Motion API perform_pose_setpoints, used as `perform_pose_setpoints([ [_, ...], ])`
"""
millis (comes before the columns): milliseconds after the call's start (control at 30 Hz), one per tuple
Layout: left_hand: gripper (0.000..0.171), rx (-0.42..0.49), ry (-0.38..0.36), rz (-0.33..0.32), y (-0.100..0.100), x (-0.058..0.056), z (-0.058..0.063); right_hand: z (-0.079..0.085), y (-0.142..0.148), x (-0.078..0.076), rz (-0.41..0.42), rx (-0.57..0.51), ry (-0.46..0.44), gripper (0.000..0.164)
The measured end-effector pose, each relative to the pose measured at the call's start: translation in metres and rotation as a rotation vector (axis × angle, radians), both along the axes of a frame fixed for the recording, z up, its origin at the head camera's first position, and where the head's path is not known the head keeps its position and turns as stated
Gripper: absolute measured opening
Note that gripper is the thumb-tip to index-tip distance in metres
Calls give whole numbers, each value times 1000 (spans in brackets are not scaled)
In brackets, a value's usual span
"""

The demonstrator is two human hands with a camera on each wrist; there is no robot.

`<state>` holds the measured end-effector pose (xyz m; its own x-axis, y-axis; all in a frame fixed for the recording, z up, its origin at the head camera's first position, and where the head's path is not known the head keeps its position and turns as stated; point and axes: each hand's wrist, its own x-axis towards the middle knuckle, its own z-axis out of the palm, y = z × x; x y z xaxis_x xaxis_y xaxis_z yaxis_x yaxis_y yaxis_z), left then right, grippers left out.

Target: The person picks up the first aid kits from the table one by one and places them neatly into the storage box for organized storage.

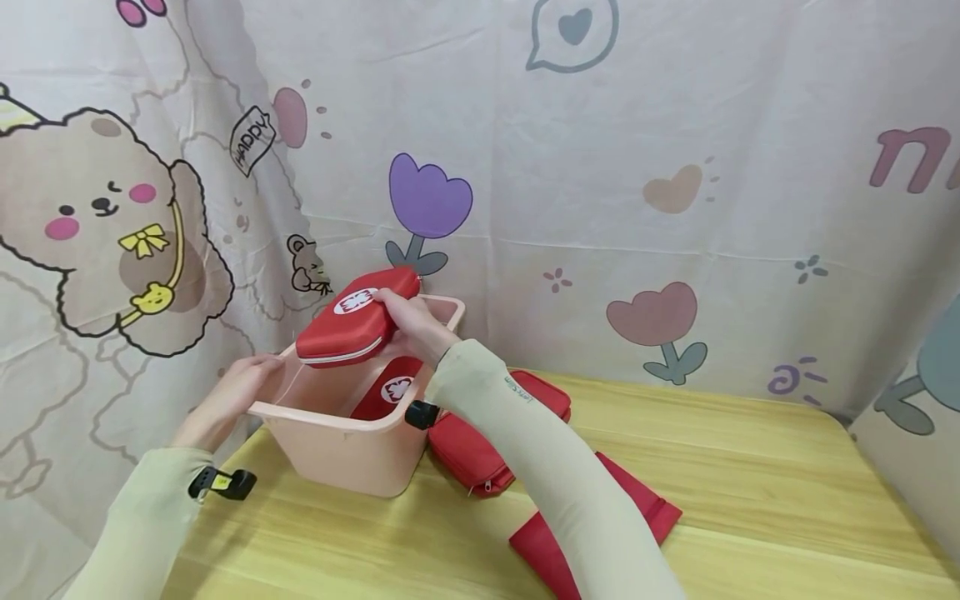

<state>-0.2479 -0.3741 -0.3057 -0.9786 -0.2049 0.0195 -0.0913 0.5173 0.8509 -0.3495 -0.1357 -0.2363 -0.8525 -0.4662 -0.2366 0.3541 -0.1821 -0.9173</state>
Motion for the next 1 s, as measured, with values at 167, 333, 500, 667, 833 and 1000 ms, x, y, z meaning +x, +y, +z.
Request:
perform_pose_setpoints([
  [167, 55, -17, 29, 13, 0, -2, 0, -1, -9, -2, 3, 26, 7, 60],
  [333, 53, -32, 40, 12, 0, -3, 1, -6, -15, -7, -33, 79, -1, 61],
  [500, 53, -45, 41, -1, -1, -4, 1, -14, -16, -13, -50, 220, 45, 57],
  [667, 53, -19, 27, 2, -1, -5, 0, -19, -17, -17, -23, 311, 83, 52],
  [833, 53, -22, 24, 3, -1, -5, -1, -20, -19, -17, 21, 407, 97, 51],
  [1000, 52, -20, 28, 1, -2, -4, -1, -25, -20, -15, 30, 460, 95, 54],
])
